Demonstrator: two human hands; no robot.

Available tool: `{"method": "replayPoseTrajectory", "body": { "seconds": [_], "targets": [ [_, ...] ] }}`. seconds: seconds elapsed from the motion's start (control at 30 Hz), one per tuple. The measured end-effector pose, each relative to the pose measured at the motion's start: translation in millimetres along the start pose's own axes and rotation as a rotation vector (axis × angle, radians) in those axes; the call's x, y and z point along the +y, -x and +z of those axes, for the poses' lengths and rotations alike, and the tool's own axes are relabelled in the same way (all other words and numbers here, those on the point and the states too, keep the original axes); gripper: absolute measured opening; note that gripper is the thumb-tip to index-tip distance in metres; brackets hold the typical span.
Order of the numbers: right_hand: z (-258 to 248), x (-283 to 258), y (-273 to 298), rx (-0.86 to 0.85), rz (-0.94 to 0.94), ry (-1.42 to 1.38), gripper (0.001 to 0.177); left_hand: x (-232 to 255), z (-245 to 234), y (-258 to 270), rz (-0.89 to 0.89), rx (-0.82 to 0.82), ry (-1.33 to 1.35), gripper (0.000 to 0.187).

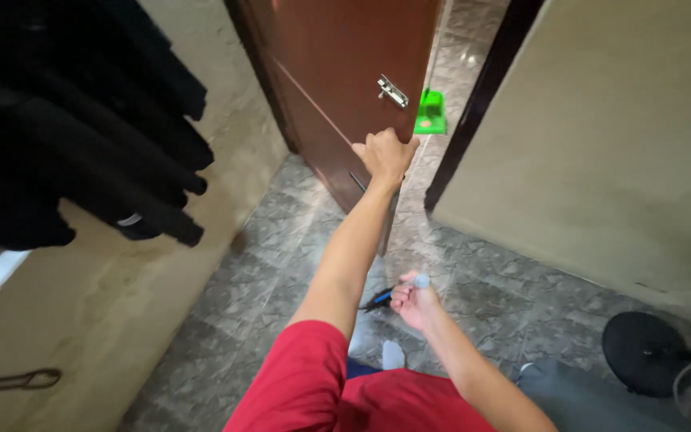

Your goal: The recorder is sweeping the tiled floor of a bedroom and an adjacent hallway using a broom and a dustpan.

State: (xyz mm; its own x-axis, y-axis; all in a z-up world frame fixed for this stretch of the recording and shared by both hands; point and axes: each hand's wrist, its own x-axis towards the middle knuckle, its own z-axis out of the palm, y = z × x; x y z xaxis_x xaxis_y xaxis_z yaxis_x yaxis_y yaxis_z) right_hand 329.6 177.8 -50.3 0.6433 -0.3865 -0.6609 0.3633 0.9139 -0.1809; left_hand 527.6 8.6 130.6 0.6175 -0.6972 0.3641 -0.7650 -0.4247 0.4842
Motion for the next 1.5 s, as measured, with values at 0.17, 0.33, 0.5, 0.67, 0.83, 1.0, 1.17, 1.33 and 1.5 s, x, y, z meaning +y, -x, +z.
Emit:
{"method": "replayPoseTrajectory", "body": {
  "seconds": [0.17,0.33,0.5,0.67,0.83,1.0,1.17,1.33,1.5],
  "targets": [
    [-8,-14,1,0.029,0.037,0.065,0.029,34,34,-16,-0.016,0.039,0.011,0.049],
    [-5,-7,-26,0.107,0.117,0.213,0.023,8,7,9,0.038,0.127,0.106,0.049],
    [25,19,-68,0.211,0.200,0.317,0.014,-87,-125,93,-0.015,-1.017,1.499,0.061],
    [40,105,-145,-0.079,0.295,0.434,0.003,-229,-138,176,0.018,-0.785,1.505,0.069],
    [139,187,-179,-0.493,0.279,0.776,0.026,-291,-192,192,-0.072,-0.493,1.268,0.055],
    [201,265,-229,-0.422,0.414,0.455,0.016,-329,-259,155,0.101,-0.311,1.021,0.037],
    [163,326,-354,-0.480,0.554,0.005,0.019,-394,-225,129,0.209,-0.325,0.696,0.046],
    [231,301,-294,-0.270,0.247,0.197,0.021,-437,-207,105,0.307,-0.394,0.428,0.042],
    [222,283,-331,-0.259,0.085,0.412,0.025,-448,-184,90,0.119,-0.503,0.576,0.041]
  ]
}}
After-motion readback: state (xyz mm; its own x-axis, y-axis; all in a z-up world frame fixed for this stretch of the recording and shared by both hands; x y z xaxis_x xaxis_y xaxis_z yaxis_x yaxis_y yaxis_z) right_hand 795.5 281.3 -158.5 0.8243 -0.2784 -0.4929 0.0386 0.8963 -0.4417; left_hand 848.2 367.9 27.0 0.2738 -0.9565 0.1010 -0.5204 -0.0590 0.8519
